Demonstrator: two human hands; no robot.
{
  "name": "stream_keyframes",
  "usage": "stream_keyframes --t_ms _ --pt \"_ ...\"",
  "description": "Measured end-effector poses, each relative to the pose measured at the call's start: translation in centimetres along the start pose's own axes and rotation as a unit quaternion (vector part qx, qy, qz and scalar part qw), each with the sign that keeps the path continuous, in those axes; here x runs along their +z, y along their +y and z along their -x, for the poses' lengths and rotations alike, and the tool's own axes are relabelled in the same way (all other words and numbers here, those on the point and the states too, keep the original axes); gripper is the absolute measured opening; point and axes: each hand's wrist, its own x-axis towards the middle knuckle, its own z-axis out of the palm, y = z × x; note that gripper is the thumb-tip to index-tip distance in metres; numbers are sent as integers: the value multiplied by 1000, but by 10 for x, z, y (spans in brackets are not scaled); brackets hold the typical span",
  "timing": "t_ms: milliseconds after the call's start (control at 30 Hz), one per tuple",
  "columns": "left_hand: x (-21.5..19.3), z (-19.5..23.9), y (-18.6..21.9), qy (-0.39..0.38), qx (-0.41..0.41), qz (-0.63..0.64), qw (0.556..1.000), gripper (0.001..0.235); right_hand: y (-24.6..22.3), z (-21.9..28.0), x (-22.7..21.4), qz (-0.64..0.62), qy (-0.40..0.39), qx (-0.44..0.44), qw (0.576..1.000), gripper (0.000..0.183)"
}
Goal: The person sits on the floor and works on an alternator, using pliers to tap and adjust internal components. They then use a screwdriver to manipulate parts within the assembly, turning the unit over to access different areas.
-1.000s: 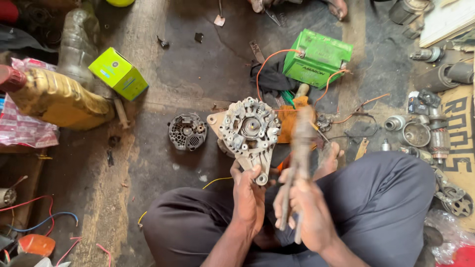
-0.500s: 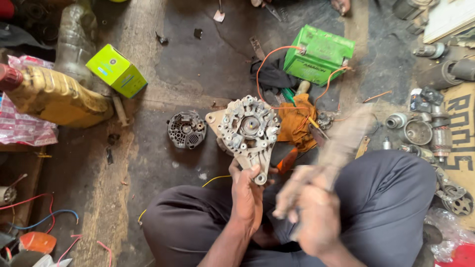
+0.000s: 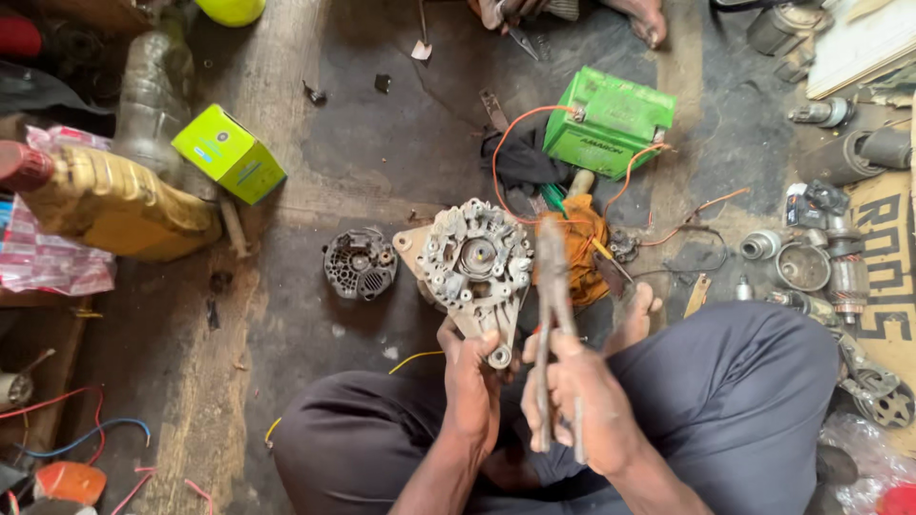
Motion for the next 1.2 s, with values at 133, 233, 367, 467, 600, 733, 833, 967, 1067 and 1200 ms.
stream_keyframes --t_ms 133,233,367,467,600,733,833,967,1067,1200 --pt "-7 -5 -5 -10 24 10 1000 59 -10 9 4 -59 6 -142 988 50" --pt "-2 -6 -3 -10 20 6 1000 58 -7 6 -1 -45 -30 -30 998 53" --pt "-2 -5 -3 -23 32 1 999 57 -1 -10 -33 -90 -90 -21 992 60" --pt "-1 -7 -1 -21 31 -9 999 59 -19 -40 -53 104 64 -31 992 57" --pt "-1 -4 0 0 11 -23 1000 65 -41 -91 -70 465 151 5 872 50" --pt "8 2 10 17 81 -119 989 89 -24 -107 -75 290 136 -13 947 44" --pt "11 7 19 25 116 -179 977 101 -4 -101 -79 211 132 -33 968 45" --pt "7 10 30 31 118 -164 979 92 4 -95 -84 147 118 25 982 50" --pt "6 9 32 36 115 -180 976 87 -2 -94 -85 122 104 25 987 50" --pt "9 7 33 20 119 -164 979 85 -5 -91 -80 128 82 4 988 51"
